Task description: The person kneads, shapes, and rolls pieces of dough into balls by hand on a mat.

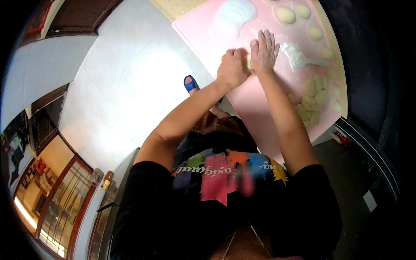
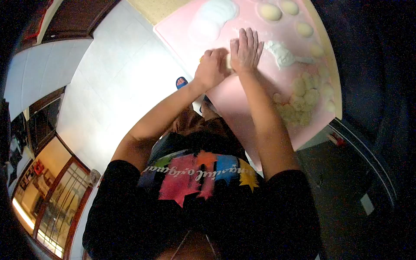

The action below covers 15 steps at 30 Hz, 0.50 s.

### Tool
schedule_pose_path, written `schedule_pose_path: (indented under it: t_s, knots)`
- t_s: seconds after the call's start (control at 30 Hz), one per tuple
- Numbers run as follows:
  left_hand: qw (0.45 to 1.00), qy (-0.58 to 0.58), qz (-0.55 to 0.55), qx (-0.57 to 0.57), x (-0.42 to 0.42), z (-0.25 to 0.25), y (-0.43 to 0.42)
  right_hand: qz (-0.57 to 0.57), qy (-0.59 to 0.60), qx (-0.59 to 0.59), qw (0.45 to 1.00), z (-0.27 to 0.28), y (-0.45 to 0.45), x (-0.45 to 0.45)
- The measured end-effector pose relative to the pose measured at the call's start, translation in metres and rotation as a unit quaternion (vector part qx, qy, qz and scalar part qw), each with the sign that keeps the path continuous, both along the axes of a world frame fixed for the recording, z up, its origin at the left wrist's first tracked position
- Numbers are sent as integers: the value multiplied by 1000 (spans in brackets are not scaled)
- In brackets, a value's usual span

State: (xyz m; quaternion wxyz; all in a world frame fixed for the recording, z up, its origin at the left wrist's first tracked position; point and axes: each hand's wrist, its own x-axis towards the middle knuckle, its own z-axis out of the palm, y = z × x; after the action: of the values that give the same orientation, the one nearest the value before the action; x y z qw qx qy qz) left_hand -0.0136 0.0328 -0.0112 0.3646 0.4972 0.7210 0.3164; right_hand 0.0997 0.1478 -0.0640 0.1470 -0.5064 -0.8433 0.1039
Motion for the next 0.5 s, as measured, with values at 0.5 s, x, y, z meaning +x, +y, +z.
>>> schedule_pose_path:
  t_s: [0.5]
  knots:
    - [996,-1,22,83,22,6,-49,-58,34,-43,997,6,-61,8]
